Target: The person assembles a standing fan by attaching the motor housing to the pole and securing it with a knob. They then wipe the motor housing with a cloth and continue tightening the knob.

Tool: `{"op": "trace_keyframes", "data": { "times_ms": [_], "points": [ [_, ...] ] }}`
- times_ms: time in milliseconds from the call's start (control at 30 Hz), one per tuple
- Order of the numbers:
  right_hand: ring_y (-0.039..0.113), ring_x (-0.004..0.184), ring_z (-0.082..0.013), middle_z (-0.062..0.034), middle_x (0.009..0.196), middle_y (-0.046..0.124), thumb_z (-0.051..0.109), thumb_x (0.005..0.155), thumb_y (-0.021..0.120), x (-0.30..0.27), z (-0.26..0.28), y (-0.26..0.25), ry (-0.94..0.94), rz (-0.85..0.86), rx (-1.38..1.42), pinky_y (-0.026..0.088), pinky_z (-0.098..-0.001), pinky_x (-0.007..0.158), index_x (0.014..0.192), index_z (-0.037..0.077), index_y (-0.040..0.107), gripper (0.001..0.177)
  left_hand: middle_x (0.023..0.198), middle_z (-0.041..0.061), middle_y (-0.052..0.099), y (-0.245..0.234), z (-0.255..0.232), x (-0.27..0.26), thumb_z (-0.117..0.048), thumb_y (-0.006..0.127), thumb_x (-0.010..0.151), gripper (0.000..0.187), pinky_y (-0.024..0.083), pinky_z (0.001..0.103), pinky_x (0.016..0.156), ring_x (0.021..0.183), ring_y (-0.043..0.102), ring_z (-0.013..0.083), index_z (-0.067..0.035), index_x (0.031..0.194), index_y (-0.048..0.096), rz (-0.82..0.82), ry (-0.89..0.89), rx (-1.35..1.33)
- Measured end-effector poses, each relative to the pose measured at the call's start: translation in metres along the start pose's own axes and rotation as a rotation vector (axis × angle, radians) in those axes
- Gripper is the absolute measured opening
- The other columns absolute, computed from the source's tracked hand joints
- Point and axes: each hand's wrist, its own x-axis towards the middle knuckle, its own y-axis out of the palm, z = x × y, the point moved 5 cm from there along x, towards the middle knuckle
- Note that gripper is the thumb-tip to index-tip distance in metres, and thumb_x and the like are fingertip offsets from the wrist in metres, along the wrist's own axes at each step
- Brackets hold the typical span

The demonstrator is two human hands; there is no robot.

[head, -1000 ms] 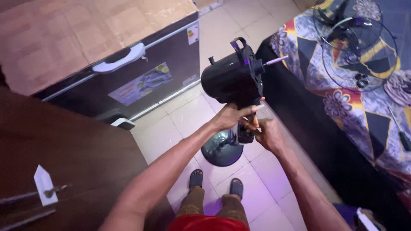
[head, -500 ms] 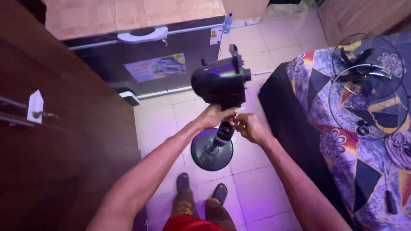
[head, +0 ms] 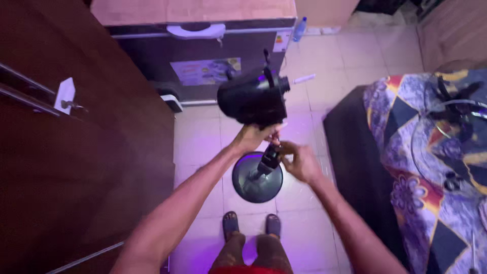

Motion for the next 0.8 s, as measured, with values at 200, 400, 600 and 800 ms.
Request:
{"op": "trace_keyframes", "data": {
  "times_ms": [200, 400, 600, 800],
  "points": [
    [0.062, 0.129, -0.0335, -0.0207, 0.130, 0.070, -0.011, 0.073, 0.065, -0.046, -0.010, 0.032, -0.254, -0.214, 0.245, 0.047, -0.0376, 0.106, 0.136, 0.001, 0.056, 0.064, 0.094, 0.003, 0.074, 0.003, 0.020, -0.022, -0.027, 0.068, 0.097, 0.025, 0.061, 0.030, 0.078, 0.085, 0.071, 0.0109, -0.004, 0.108, 0.071, -0.121, 0.006, 0.030],
    [0.077, 0.087, -0.0243, -0.0123, 0.105, 0.076, -0.001, 0.091, 0.065, -0.058, -0.047, 0.016, -0.060, -0.316, 0.127, 0.061, -0.0321, 0.081, 0.121, 0.013, 0.073, 0.034, 0.091, 0.006, 0.071, 0.003, 0.026, -0.016, -0.029, 0.065, 0.101, 0.030, 0.064, 0.032, 0.080, 0.084, 0.074, 0.0159, 0.001, 0.102, 0.070, -0.197, 0.008, -0.030],
    [0.070, 0.072, -0.0317, -0.0168, 0.084, 0.072, 0.004, 0.092, 0.058, -0.042, -0.041, -0.001, -0.071, -0.076, 0.056, 0.055, -0.0420, 0.071, 0.131, 0.020, 0.070, 0.044, 0.095, 0.008, 0.069, 0.017, 0.012, -0.028, -0.024, 0.066, 0.101, 0.030, 0.066, 0.036, 0.083, 0.087, 0.073, 0.0180, 0.005, 0.108, 0.068, -0.287, 0.004, -0.108],
    [0.070, 0.072, -0.0365, -0.0195, 0.083, 0.072, 0.002, 0.080, 0.061, -0.035, -0.036, 0.005, -0.129, -0.024, 0.043, 0.055, -0.0461, 0.071, 0.140, 0.020, 0.062, 0.063, 0.097, 0.007, 0.064, 0.026, 0.003, -0.032, -0.023, 0.064, 0.100, 0.055, 0.065, 0.035, 0.086, 0.090, 0.069, 0.0159, 0.002, 0.146, 0.051, -0.295, 0.023, -0.159]
  ]
}}
